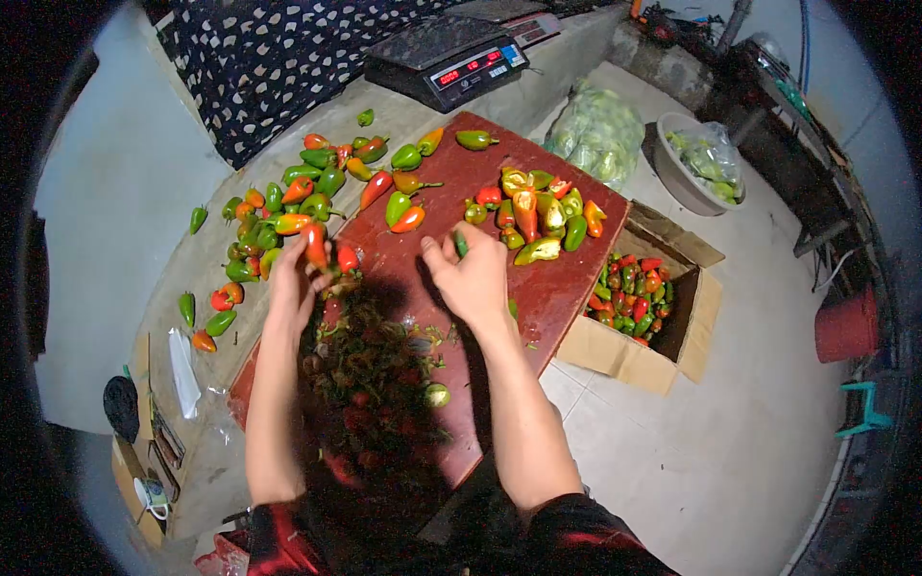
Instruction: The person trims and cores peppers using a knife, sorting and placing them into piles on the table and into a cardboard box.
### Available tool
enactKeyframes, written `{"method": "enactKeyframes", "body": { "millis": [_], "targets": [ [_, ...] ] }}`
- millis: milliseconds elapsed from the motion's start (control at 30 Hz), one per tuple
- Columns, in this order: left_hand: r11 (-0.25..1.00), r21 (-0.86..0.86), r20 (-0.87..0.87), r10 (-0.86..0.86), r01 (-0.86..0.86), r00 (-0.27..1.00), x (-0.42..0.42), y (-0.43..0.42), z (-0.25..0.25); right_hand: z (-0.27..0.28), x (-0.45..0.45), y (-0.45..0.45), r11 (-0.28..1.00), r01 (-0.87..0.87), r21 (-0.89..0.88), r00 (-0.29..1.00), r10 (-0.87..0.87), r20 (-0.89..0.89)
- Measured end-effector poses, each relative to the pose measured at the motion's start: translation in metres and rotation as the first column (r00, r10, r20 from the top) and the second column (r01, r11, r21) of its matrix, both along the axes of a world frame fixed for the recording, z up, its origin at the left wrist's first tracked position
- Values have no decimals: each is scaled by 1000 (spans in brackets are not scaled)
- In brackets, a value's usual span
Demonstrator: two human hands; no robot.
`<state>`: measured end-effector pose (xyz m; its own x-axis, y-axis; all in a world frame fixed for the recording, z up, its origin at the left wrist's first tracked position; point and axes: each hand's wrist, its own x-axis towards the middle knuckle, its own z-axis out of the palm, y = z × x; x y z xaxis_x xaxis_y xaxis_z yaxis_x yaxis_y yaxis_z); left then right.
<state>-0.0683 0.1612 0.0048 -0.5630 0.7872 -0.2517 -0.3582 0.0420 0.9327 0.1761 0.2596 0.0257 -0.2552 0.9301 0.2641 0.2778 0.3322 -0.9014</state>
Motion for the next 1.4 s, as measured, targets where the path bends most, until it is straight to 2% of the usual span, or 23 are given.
{"method": "enactKeyframes", "body": {
  "millis": [33,67,133,167,233,267,333,367,433,500,567,600,700,867,933,1033,1200,1267,1300,1333,1400],
  "targets": [
    [999,31,164,15,-20,986,0,-22,-7,4,-4,-7,999,-41,10,994,40,98],
    [988,152,331,-58,8,942,-3,-47,-18,6,-8,-15,996,-86,15,977,82,196],
    [960,264,376,-17,-89,926,10,-84,-26,0,-22,-30,990,-133,53,964,117,240],
    [960,259,380,3,-109,925,18,-100,-27,-2,-29,-39,979,-187,85,927,147,345],
    [924,316,593,-15,-216,805,37,-127,-23,-4,-39,-57,938,-307,161,839,187,511],
    [919,312,602,7,-243,799,42,-131,-22,-5,-44,-64,930,-333,155,828,210,520],
    [933,-127,584,345,-338,735,49,-136,-21,-10,-52,-82,852,-455,258,795,258,549],
    [925,-131,590,362,-357,722,51,-139,-21,-18,-55,-88,805,-507,308,768,259,587],
    [938,-86,523,330,-337,786,54,-138,-20,-31,-60,-103,764,-553,332,757,295,583],
    [941,-79,549,316,-329,773,59,-139,-11,-31,-64,-114,697,-607,382,751,346,563],
    [963,-121,586,264,-239,766,62,-138,-1,-33,-67,-118,671,-619,407,753,362,549],
    [962,-118,594,267,-246,759,65,-140,-2,-36,-67,-119,662,-614,429,767,374,521],
    [987,45,612,95,-154,785,74,-142,-9,-37,-70,-119,660,-599,454,786,376,491],
    [989,138,598,-39,-55,801,80,-142,-21,-38,-66,-119,645,-605,467,790,409,457],
    [978,209,626,-117,-22,771,80,-140,-26,-41,-67,-119,645,-598,475,796,411,445],
    [980,201,673,-138,0,727,80,-140,-22,-38,-68,-119,643,-594,484,801,414,433],
    [988,152,670,-113,14,734,81,-141,-5,-43,-66,-115,620,-590,518,807,435,399],
    [988,149,677,-132,41,724,83,-141,-3,-50,-63,-103,636,-599,486,792,384,474],
    [991,124,689,-119,45,715,84,-141,-2,-54,-64,-93,717,-533,449,769,189,611],
    [993,109,694,-112,50,711,82,-140,1,-52,-63,-78,777,-492,392,760,164,629],
    [982,170,677,-180,86,714,75,-140,4,-41,-59,-64,813,-375,444,831,82,551]
  ]
}}
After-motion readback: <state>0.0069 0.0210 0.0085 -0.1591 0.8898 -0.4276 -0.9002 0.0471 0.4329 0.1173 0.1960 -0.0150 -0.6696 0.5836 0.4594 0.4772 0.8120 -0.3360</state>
